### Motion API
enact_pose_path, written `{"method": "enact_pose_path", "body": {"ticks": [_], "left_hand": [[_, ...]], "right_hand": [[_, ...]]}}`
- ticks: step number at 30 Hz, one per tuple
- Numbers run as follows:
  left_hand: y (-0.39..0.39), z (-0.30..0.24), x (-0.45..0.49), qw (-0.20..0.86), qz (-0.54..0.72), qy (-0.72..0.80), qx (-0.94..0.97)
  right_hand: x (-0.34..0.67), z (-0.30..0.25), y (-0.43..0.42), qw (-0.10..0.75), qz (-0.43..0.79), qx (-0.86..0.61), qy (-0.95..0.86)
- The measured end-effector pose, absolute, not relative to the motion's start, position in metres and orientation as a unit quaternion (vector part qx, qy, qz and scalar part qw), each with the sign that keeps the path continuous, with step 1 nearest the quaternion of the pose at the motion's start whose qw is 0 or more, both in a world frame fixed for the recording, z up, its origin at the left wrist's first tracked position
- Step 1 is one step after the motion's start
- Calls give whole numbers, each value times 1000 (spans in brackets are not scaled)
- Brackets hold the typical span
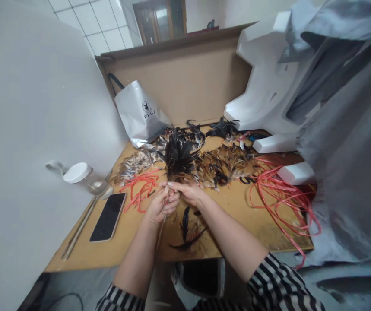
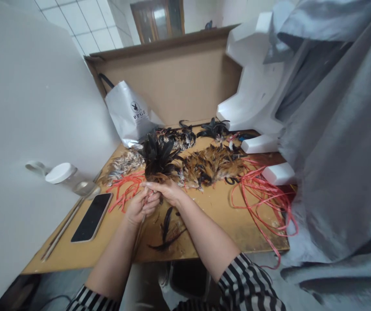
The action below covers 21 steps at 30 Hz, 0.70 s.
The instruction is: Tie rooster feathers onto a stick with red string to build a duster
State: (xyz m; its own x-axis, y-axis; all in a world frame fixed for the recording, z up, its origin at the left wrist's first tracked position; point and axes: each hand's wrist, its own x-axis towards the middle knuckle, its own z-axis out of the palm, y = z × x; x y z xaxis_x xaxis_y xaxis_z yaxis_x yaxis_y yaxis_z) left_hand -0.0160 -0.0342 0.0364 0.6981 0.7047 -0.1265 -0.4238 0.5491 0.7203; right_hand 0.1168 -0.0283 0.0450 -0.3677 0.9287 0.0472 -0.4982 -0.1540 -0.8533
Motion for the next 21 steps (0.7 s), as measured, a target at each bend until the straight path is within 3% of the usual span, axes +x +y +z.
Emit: {"method": "enact_pose_path", "body": {"ticks": [14,21], "left_hand": [[-34,29,-20,897,256,128,336],[-33,37,-21,873,321,150,334]], "right_hand": [[125,30,-18,398,779,-151,-460],[120,29,-17,482,743,-215,-411]]}}
